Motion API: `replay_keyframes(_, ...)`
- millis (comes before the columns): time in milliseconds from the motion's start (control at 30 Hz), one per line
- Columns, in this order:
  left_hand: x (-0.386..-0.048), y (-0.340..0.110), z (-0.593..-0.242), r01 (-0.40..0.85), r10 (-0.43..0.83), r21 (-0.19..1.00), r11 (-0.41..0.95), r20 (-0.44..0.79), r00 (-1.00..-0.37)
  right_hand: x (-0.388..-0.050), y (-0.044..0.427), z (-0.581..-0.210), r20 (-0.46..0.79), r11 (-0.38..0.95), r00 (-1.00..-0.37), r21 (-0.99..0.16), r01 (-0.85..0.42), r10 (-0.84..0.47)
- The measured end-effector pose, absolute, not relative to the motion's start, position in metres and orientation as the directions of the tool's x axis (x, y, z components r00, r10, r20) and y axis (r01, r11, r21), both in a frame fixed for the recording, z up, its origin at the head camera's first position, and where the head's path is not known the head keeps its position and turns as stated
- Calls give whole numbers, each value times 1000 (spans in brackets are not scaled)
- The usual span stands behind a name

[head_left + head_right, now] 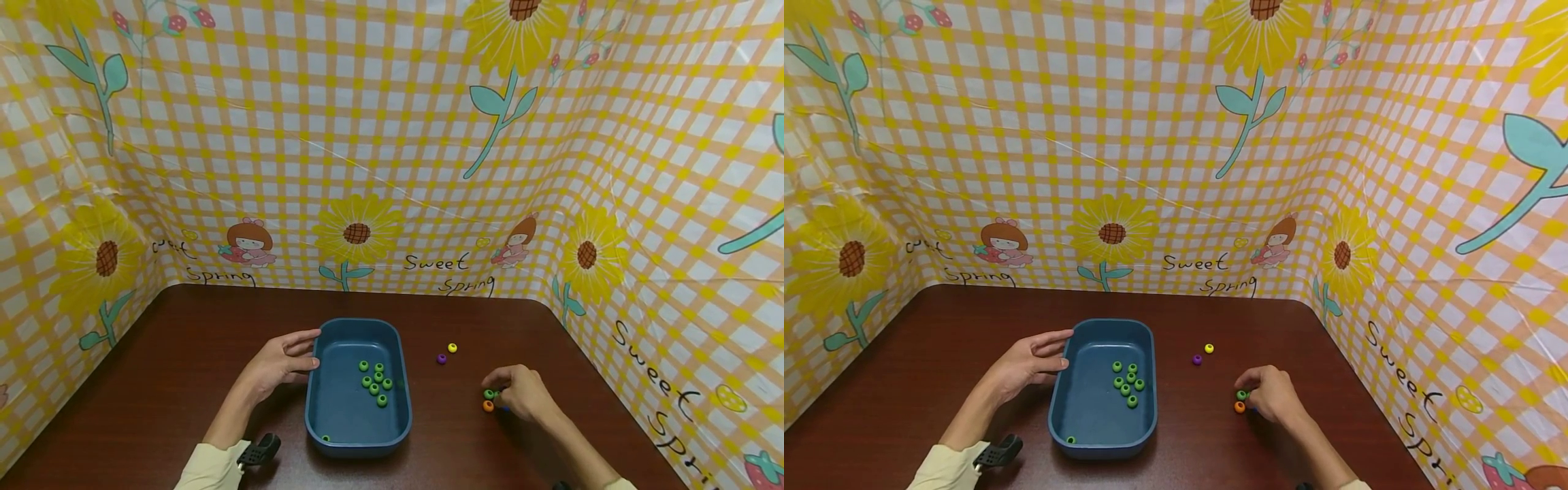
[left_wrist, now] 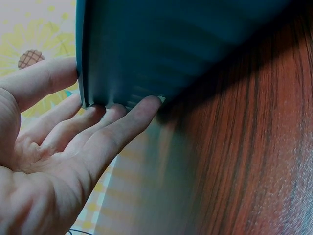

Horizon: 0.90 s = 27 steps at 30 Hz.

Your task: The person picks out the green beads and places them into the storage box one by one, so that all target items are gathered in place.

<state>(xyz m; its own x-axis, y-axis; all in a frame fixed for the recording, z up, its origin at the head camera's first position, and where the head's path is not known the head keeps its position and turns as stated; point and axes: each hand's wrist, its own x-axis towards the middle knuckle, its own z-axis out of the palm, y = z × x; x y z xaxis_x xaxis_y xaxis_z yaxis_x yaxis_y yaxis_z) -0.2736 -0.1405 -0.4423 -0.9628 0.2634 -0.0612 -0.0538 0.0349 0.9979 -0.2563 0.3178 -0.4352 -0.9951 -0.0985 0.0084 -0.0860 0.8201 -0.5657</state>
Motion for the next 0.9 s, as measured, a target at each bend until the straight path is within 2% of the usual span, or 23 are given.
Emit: replay_keyframes(900,-276,-140,-444,-54,254,998,45,-64,-965,-260,311,-432,35,825,-994,-556,-104,-102)
